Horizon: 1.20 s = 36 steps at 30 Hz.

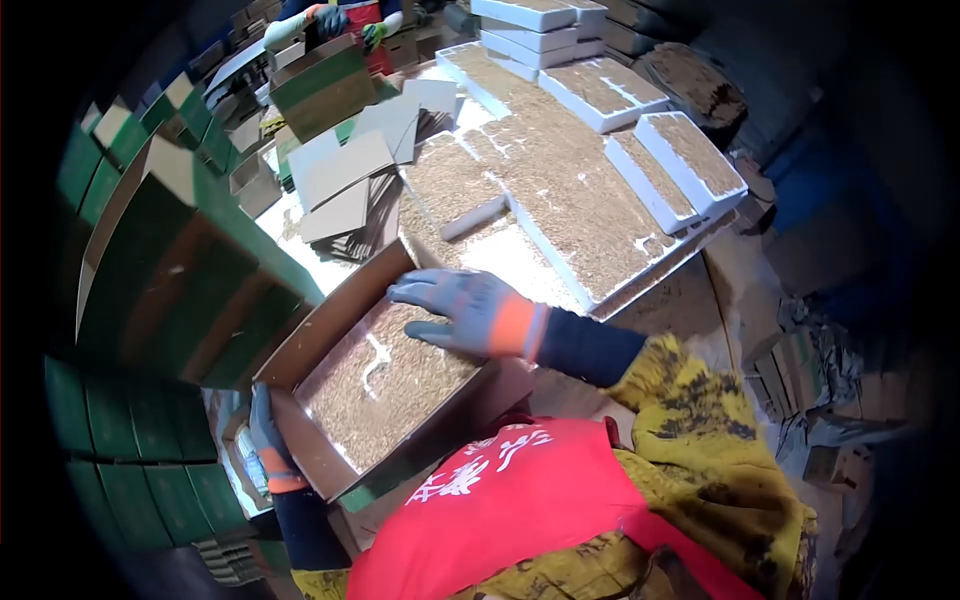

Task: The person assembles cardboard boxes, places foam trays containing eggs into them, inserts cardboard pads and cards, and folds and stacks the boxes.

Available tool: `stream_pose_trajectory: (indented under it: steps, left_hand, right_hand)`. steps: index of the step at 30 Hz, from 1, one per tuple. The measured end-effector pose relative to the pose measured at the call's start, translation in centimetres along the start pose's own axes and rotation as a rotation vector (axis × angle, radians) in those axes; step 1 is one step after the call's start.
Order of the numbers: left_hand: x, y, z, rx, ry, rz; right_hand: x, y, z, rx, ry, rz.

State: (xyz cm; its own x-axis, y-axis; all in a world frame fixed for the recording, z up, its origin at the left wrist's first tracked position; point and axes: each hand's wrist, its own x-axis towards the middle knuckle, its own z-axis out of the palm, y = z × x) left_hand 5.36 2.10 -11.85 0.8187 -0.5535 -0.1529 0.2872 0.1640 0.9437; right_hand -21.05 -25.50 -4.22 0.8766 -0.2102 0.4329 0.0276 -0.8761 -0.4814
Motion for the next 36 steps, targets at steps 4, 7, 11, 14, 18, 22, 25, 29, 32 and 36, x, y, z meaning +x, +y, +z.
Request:
stream_pose_trajectory:
  steps: [4,7,11,14,18,22,25,29,32,36]
  left_hand:
    - [-0.9,1.0,0.9,0.484,-0.004,0.217]
    - [-0.6,1.1,1.0,0.833,-0.026,0.33]
    - [2.0,-0.1,-3.3,0.416,-0.052,0.116]
    - [2.1,0.0,-4.6,0.629,-0.071,0.163]
    - [2.8,-0.4,-5.8,0.453,0.031,0.038]
    - [2.3,0.1,-4.2,0.519,-0.019,0.115]
    - [2.6,-0.2,-4.6,1.027,-0.107,0.417]
    - [0.2,0.0,-1.4,1.309,-0.048,0.529]
    - [0.9,-0.8,-2.3,1.284,-0.031,0.599]
    - [2.1,-2.0,-2.3,1.107,-0.018,0.612]
  right_hand:
    - [-8.5,8.2,-2.0,-0.007,0.726,0.306]
    - [-20.8,21.5,2.7,-0.442,0.977,1.081]
    - [-27.6,29.4,7.1,-0.057,0.811,1.71]
    - [-27.7,32.5,11.3,0.129,1.103,1.511]
    - [-23.8,30.3,10.6,0.702,1.454,1.285]
    - [-20.7,27.5,6.1,0.916,1.668,0.994]
    - [-20.1,22.3,0.4,0.968,1.488,0.854]
    - [-20.4,17.9,-4.7,1.22,1.254,0.812]
    - [-17.6,13.6,-7.5,1.167,0.998,0.623]
    - [-12.5,10.2,-8.6,1.041,0.633,0.326]
